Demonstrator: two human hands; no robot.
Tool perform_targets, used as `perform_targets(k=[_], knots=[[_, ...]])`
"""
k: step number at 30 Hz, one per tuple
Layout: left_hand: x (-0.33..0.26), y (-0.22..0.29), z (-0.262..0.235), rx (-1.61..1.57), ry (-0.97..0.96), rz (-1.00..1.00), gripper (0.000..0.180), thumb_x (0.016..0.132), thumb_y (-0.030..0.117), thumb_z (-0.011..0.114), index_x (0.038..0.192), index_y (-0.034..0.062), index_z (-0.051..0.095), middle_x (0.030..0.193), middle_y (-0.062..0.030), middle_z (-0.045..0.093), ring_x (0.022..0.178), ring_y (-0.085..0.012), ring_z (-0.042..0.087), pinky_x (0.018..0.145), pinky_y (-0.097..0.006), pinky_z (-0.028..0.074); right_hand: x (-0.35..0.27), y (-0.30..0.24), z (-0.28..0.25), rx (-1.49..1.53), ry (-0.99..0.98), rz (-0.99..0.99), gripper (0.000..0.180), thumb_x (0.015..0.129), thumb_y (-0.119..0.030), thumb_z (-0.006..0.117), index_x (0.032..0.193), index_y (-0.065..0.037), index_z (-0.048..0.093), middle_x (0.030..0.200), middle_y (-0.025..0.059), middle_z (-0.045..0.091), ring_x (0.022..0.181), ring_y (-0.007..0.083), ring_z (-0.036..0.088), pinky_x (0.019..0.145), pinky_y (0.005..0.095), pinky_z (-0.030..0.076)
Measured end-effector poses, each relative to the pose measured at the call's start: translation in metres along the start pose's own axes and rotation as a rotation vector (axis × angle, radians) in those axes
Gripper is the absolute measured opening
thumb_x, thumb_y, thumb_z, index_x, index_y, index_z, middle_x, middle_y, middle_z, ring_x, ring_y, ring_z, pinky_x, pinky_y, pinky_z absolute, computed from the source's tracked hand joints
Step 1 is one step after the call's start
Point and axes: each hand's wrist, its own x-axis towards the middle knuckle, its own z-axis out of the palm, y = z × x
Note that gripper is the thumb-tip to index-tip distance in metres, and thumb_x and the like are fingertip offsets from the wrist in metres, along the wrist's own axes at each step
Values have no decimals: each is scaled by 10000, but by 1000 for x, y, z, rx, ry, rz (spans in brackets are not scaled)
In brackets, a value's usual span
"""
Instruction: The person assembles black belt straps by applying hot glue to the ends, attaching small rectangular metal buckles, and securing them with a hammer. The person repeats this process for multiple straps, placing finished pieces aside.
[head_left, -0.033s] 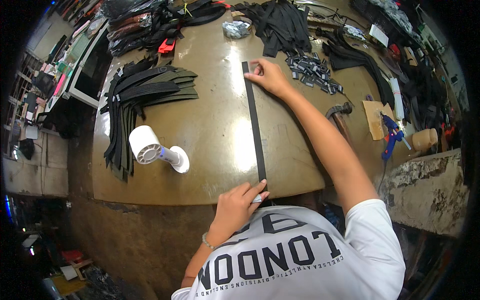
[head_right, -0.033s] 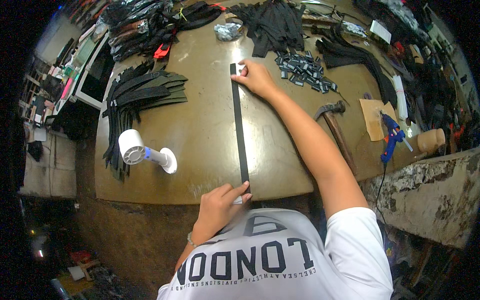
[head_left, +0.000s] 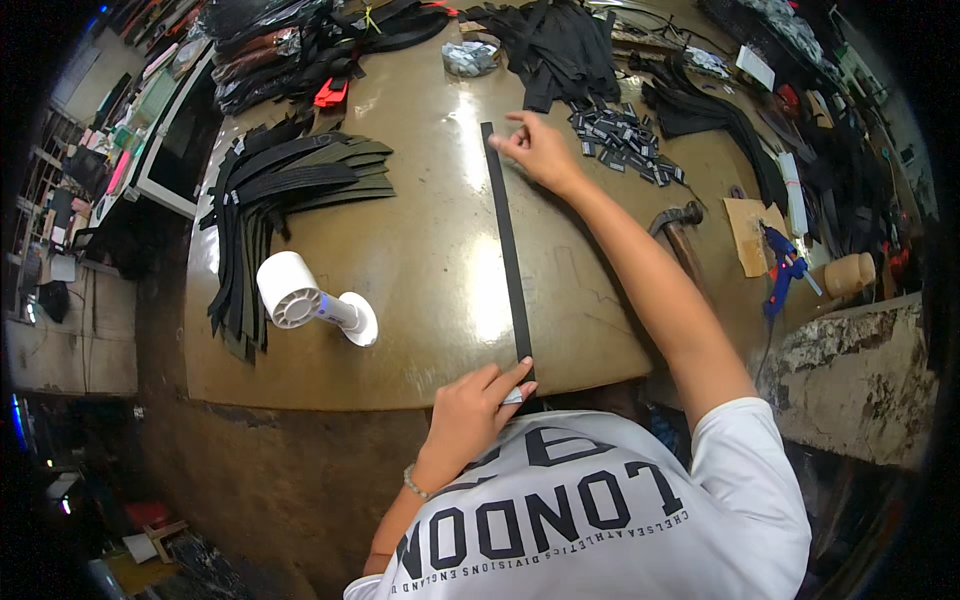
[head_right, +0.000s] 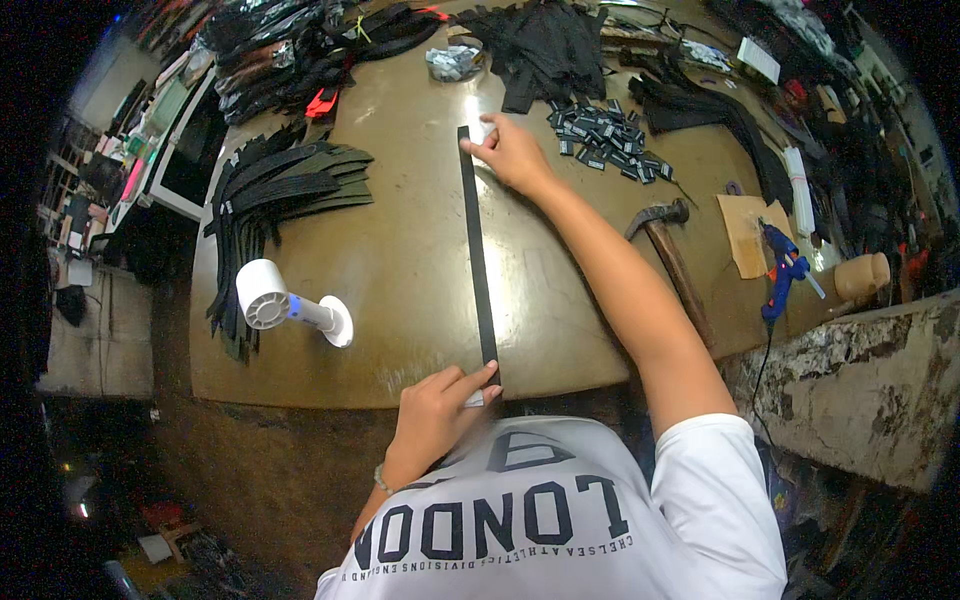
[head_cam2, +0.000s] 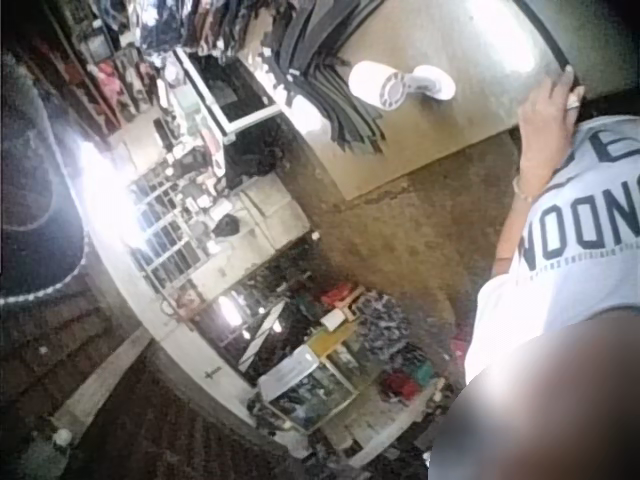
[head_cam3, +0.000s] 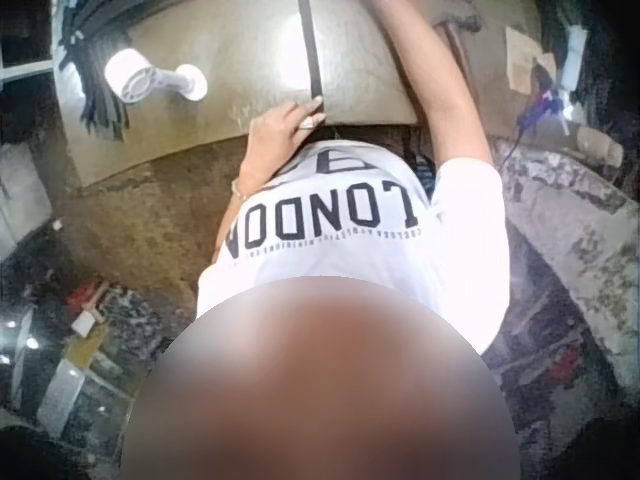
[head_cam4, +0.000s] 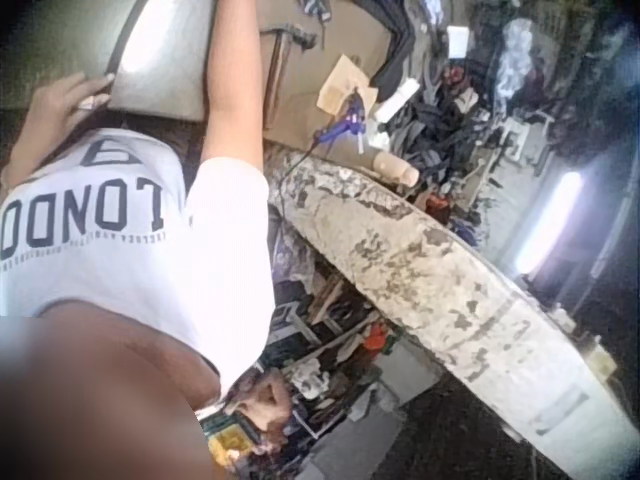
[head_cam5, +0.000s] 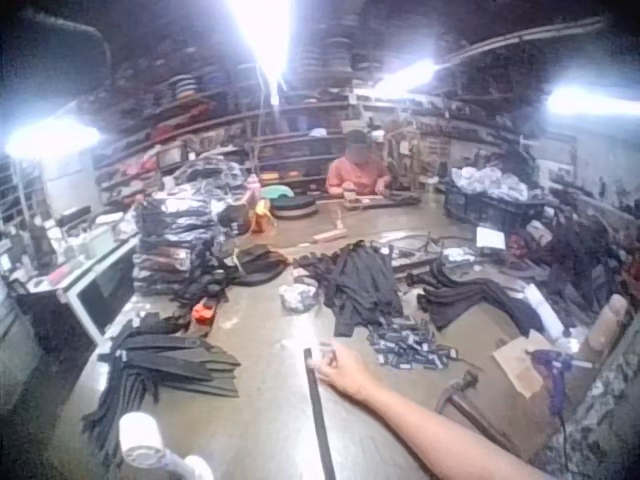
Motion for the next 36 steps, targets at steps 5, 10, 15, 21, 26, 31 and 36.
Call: perform_targets(k=[5, 10, 15, 21, 26, 31, 36], knots=[[-3, -4, 4, -33, 69, 5, 296, 840, 247, 754, 1108, 128, 715, 697, -44, 495, 573, -206, 536, 516, -341, 444, -127, -47, -83, 97, 142, -64, 388, 914, -313, 698, 1173, -26, 657, 1114, 111, 655, 939, 208, 637, 834, 316, 513], [-8, -10, 2, -112, 97, 90, 306, 803, 243, 789, 1066, 102, 724, 693, -34, 494, 572, -193, 528, 509, -330, 439, -275, 24, -196, -465, 1267, 261, 373, 907, -241, 736, 1128, -4, 552, 1123, 114, 560, 1050, 214, 540, 917, 332, 444], [-5, -17, 1, -73, 58, 184, 316, 782, 254, 806, 1043, 95, 727, 684, -23, 495, 568, -177, 522, 491, -308, 430, -269, 83, -247, -262, 964, 314, 551, 889, -366, 752, 1222, 7, 519, 1095, 102, 613, 1001, 205, 599, 811, 329, 492], [-5, -17, 4, -44, 91, 198, 316, 768, 257, 818, 1036, 112, 731, 658, -9, 485, 556, -163, 507, 485, -301, 428, -212, -18, -191, 172, 440, 382, 518, 887, -334, 751, 1244, -35, 525, 927, 30, 634, 806, 170, 622, 767, 303, 506], [-6, -17, 4, -73, 82, 155, 322, 761, 249, 823, 1046, 127, 732, 659, -8, 487, 553, -164, 504, 489, -303, 431, -175, -59, -121, -19, -287, -201, 478, 854, -265, 776, 1201, -51, 525, 946, 88, 635, 835, 219, 634, 758, 335, 511], [-5, -16, 2, -101, 66, 145, 327, 765, 236, 820, 1057, 124, 726, 670, -9, 494, 561, -168, 512, 495, -305, 440, -156, -58, -107, 39, -390, -157, 439, 856, -277, 770, 1131, -35, 528, 928, 133, 666, 807, 260, 665, 728, 355, 520], [-6, -17, 4, -114, 62, 144, 329, 768, 228, 817, 1064, 120, 722, 680, -10, 504, 569, -171, 520, 499, -306, 443, -151, -48, -102, -54, -393, -196, 451, 866, -318, 752, 1126, -30, 522, 879, 172, 679, 764, 334, 681, 678, 398, 522]])
